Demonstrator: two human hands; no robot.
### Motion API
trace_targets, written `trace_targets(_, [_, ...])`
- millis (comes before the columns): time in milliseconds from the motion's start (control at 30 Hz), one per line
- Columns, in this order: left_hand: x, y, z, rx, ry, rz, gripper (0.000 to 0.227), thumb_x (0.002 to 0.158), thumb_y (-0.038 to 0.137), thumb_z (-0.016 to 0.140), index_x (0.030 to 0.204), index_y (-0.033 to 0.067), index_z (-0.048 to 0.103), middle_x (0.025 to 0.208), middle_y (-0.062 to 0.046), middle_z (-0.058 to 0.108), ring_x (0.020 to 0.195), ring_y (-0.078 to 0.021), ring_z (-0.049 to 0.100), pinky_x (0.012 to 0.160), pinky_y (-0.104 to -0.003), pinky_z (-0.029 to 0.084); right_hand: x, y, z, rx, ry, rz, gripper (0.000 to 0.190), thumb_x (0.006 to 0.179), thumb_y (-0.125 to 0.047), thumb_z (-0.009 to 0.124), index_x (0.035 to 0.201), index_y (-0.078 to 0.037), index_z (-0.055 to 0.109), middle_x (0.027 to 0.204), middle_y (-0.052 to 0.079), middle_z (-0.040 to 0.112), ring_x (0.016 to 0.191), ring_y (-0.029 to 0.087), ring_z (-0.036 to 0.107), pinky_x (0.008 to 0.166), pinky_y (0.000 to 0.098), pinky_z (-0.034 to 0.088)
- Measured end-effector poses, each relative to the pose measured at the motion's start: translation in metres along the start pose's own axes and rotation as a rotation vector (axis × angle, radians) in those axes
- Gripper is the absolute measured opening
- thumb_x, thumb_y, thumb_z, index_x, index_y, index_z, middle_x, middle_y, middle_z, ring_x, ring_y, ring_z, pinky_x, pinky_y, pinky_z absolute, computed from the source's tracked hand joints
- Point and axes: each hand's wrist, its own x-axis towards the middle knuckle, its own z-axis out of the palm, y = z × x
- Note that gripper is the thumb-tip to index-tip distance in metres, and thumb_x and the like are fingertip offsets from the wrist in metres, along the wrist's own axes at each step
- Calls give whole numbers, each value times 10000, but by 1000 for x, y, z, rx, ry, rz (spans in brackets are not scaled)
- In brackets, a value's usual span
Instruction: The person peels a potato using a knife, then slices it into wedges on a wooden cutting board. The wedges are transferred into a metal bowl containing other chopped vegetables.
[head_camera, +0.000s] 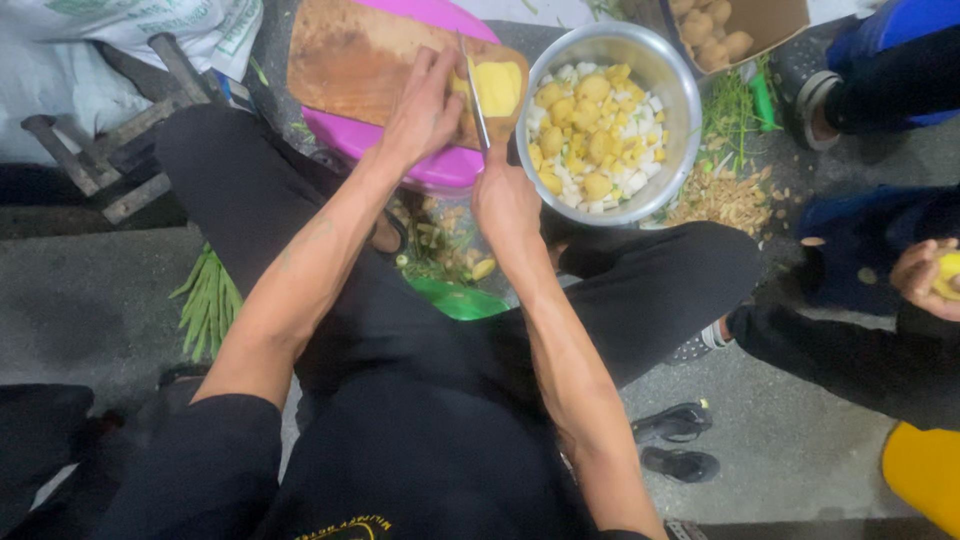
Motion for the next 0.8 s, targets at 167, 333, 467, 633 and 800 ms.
trace_targets(167, [1, -1, -3, 30, -57, -131, 327, 945, 64, 633, 1254, 98, 532, 1170, -203, 501, 985, -398, 601, 867, -495, 497, 22, 7, 23, -44, -22, 0, 313, 947, -130, 539, 1215, 29, 507, 768, 295, 686, 738, 505, 690, 688, 612, 538])
trace_targets(333, [-2, -1, -1, -9, -10, -93, 447, 937, 33, 628, 1359, 89, 491, 1200, -214, 486, 1090, -424, 577, 941, -503, 504, 22, 10, 45, -41, 4, 46, 356, 970, -132, 512, 1291, 17, 464, 744, 306, 685, 697, 528, 678, 622, 641, 525])
trace_targets(467, [-4, 1, 6, -107, -7, -111, 705, 855, 89, 769, 1444, 54, 383, 1279, -268, 400, 1139, -478, 532, 975, -492, 495, 18, 15, 55, -21, 12, 21, 297, 981, -175, 537, 1225, -15, 482, 745, 287, 693, 701, 519, 683, 626, 633, 531])
trace_targets(633, [15, 5, 8, 16, -6, -64, 780, 800, 88, 843, 1463, 88, 431, 1332, -257, 393, 1212, -484, 529, 1021, -489, 499, 15, 19, 54, -6, -15, 67, 283, 976, -176, 547, 1211, -33, 481, 728, 275, 689, 690, 492, 696, 608, 609, 545])
trace_targets(800, [15, -1, 14, 107, -67, -100, 757, 802, 152, 870, 1449, 125, 479, 1348, -219, 452, 1195, -464, 557, 983, -521, 504, -63, 29, 38, 17, -97, 90, 333, 938, -178, 618, 1200, -19, 487, 712, 271, 680, 666, 499, 672, 585, 609, 527])
